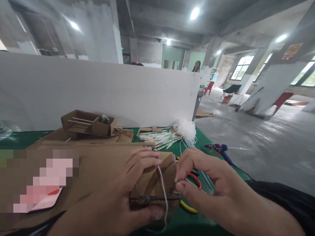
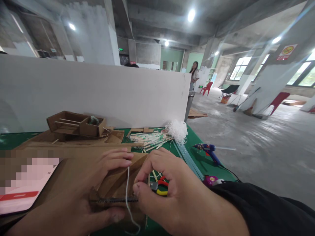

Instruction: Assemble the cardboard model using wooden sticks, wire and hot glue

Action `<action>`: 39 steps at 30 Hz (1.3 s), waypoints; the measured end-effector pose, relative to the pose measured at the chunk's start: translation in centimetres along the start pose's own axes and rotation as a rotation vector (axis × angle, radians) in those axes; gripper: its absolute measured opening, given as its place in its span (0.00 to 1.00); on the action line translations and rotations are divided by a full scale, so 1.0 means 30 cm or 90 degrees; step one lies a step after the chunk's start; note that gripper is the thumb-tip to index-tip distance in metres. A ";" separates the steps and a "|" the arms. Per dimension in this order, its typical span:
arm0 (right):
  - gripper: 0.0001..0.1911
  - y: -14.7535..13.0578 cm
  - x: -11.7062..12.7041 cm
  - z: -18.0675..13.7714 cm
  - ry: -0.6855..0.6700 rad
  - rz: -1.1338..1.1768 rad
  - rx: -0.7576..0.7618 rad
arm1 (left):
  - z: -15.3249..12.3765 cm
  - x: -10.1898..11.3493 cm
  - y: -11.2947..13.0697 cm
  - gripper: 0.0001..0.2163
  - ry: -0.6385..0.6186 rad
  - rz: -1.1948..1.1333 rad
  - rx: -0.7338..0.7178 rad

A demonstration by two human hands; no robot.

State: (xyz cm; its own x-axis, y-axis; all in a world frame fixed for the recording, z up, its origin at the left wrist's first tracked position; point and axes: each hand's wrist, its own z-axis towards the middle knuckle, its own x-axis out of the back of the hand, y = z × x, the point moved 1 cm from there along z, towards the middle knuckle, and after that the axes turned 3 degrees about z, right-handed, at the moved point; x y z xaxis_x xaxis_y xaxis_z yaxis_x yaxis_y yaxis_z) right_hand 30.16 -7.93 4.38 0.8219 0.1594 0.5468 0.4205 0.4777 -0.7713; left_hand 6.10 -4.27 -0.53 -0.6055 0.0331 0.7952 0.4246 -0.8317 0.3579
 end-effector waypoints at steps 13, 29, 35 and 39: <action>0.10 -0.018 -0.011 0.018 -0.008 -0.051 0.055 | 0.001 0.003 0.000 0.38 0.000 0.003 -0.002; 0.10 -0.019 -0.003 0.017 0.004 -0.064 0.101 | 0.002 0.002 0.000 0.37 -0.005 0.014 -0.001; 0.10 -0.024 0.002 0.016 -0.032 -0.058 0.106 | 0.003 0.005 0.002 0.37 -0.009 0.014 0.001; 0.08 -0.011 0.016 0.019 -0.051 -0.069 0.086 | 0.002 0.007 0.006 0.37 -0.008 0.010 0.003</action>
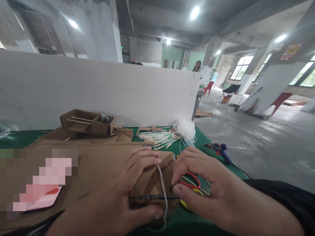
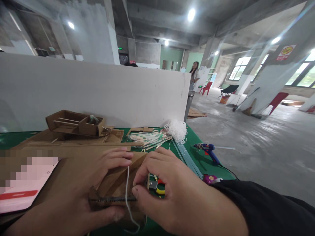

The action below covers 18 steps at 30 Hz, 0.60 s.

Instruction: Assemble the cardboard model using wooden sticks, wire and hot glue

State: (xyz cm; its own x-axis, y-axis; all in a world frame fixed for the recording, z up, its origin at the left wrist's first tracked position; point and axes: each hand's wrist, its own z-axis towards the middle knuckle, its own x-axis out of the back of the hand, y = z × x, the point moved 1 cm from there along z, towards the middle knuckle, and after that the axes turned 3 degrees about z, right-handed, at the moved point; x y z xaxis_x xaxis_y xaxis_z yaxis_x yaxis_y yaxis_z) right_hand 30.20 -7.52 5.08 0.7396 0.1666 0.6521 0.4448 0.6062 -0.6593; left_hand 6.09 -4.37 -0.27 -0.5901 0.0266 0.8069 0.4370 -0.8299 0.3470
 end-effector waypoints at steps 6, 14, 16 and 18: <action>0.06 0.020 0.010 0.008 -0.050 0.006 -0.015 | -0.001 -0.002 0.001 0.37 -0.005 0.001 -0.001; 0.10 0.012 0.004 0.013 -0.033 -0.029 0.036 | 0.001 -0.004 -0.003 0.37 0.000 0.012 -0.003; 0.11 0.008 0.002 0.009 -0.017 -0.032 0.033 | 0.001 -0.006 -0.006 0.37 0.003 0.010 -0.004; 0.11 0.005 -0.003 0.005 -0.001 -0.031 0.027 | 0.001 -0.008 -0.008 0.37 0.008 0.006 -0.006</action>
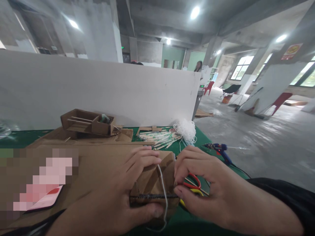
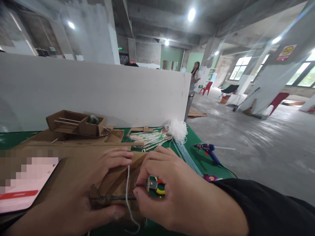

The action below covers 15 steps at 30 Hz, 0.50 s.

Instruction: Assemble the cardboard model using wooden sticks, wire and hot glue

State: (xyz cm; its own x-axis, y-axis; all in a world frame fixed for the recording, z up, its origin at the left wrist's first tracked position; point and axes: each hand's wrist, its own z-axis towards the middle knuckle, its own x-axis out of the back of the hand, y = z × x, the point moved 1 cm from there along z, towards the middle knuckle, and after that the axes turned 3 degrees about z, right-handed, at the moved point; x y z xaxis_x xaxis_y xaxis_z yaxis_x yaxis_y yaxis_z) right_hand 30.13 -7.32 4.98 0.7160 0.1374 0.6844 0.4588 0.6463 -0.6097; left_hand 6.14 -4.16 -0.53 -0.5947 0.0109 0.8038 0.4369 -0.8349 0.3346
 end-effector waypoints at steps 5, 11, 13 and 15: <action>0.11 -0.009 -0.010 -0.001 0.023 0.000 -0.003 | -0.003 0.002 0.004 0.37 -0.002 -0.006 0.014; 0.11 -0.015 -0.011 0.001 0.033 -0.002 0.000 | -0.011 0.001 0.001 0.36 0.009 -0.003 0.009; 0.11 -0.015 -0.010 0.000 0.028 0.000 -0.003 | -0.012 0.001 -0.002 0.36 0.002 -0.004 0.014; 0.11 -0.014 -0.011 -0.002 0.027 0.004 0.000 | -0.009 0.001 -0.003 0.36 -0.006 -0.007 0.016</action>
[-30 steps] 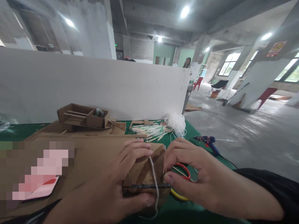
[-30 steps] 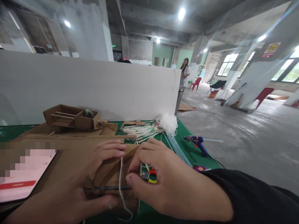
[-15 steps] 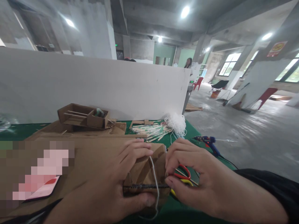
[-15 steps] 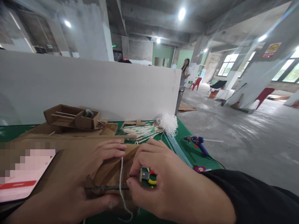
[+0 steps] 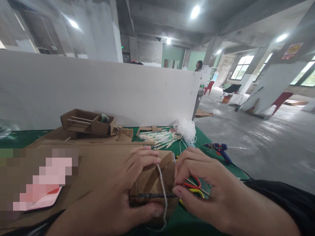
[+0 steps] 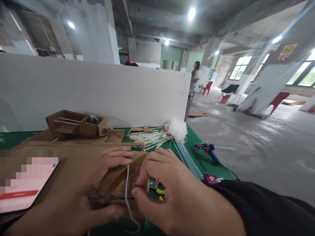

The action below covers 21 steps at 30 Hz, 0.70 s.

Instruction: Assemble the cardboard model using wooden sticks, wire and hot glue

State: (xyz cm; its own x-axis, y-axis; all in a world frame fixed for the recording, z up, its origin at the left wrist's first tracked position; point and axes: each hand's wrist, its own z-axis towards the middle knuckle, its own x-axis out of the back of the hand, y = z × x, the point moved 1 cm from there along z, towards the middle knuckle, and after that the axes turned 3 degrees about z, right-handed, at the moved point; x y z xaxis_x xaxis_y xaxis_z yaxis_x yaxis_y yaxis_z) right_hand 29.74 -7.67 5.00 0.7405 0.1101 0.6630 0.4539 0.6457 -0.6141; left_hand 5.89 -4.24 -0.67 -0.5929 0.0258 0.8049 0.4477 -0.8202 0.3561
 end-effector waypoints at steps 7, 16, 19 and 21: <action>0.11 0.021 -0.007 -0.009 -0.001 0.012 0.021 | 0.009 0.001 0.009 0.36 -0.002 0.004 0.003; 0.08 0.022 0.010 -0.001 -0.025 -0.009 0.042 | 0.009 -0.001 0.006 0.35 -0.001 0.005 0.002; 0.09 0.022 0.013 -0.002 -0.028 -0.012 0.048 | 0.010 0.002 0.008 0.36 0.001 0.002 -0.001; 0.08 0.022 0.015 -0.002 -0.034 -0.012 0.049 | 0.011 0.005 0.011 0.36 0.002 0.001 -0.002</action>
State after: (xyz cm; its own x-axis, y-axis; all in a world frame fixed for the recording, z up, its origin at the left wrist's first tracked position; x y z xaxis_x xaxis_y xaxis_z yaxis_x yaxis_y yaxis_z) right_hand 30.42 -7.24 4.86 0.7042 0.1359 0.6968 0.4261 0.7042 -0.5679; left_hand 6.18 -4.31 -0.28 -0.5946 0.0229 0.8037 0.4463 -0.8220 0.3537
